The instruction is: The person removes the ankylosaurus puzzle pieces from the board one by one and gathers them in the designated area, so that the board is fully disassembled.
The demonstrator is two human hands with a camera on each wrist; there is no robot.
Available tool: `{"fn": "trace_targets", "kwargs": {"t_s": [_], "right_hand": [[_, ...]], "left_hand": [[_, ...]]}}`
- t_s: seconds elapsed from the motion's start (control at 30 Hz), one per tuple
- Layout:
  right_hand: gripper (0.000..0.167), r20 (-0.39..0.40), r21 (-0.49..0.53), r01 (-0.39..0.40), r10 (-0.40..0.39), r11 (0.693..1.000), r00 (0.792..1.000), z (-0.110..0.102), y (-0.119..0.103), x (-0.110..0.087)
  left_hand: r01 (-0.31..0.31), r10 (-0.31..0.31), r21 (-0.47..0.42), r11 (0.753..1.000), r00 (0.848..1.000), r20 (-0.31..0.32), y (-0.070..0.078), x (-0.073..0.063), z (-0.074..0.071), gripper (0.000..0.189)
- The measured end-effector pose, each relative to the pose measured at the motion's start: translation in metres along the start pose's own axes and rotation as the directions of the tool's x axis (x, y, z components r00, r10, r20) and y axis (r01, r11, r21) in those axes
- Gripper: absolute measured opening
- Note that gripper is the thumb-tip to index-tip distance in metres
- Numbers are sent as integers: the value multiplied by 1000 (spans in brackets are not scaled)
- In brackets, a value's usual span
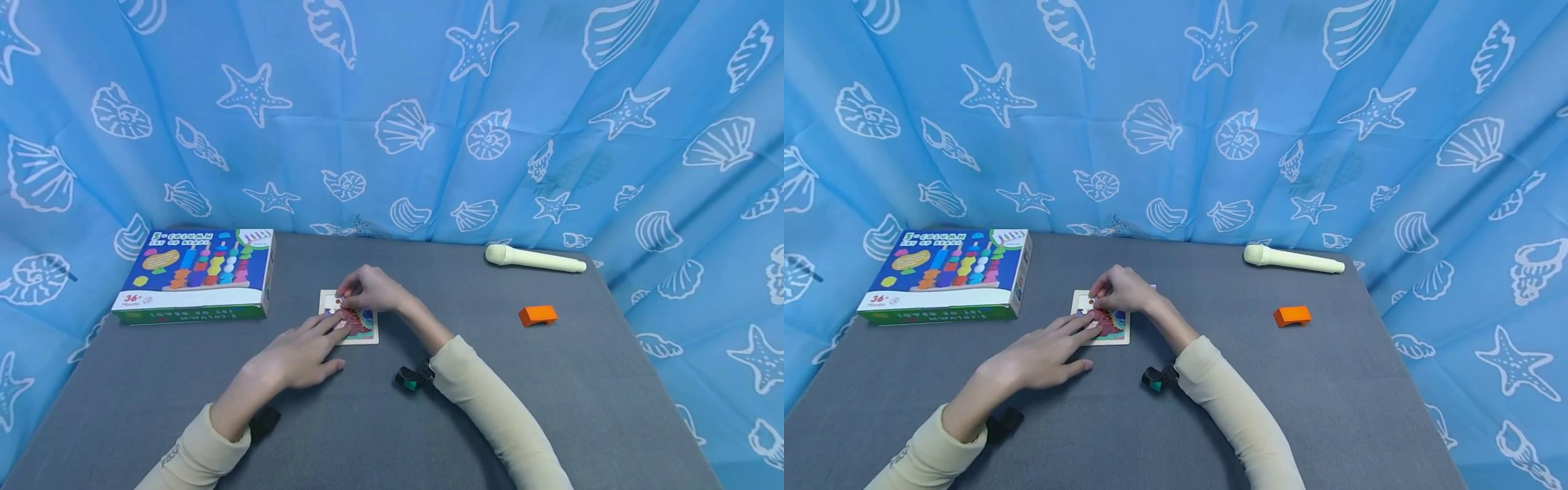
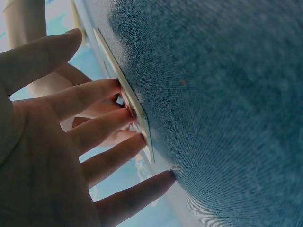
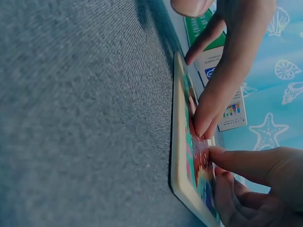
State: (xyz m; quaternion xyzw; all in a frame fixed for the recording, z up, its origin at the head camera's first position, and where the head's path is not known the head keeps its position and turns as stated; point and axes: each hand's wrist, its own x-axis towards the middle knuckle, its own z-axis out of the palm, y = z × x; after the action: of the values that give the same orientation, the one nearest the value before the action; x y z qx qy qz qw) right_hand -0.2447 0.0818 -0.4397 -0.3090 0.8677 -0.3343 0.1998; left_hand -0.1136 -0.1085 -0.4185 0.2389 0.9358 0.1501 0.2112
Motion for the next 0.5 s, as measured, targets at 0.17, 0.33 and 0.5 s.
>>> {"fn": "trace_targets", "kwargs": {"t_s": [0.17,0.33,0.5], "right_hand": [[9,31,-74,-8,10,997,999,1,-5,2],[6,4,-124,4,-3,992,1000,2,-7,2],[7,-28,-186,48,-54,981,998,0,-11,-3]], "left_hand": [[7,-7,2,1000,1000,1,1,0,0,67],[6,-6,3,1000,1000,-2,2,-2,-1,67],[9,-9,7,1000,1000,-12,3,-2,0,66]]}}
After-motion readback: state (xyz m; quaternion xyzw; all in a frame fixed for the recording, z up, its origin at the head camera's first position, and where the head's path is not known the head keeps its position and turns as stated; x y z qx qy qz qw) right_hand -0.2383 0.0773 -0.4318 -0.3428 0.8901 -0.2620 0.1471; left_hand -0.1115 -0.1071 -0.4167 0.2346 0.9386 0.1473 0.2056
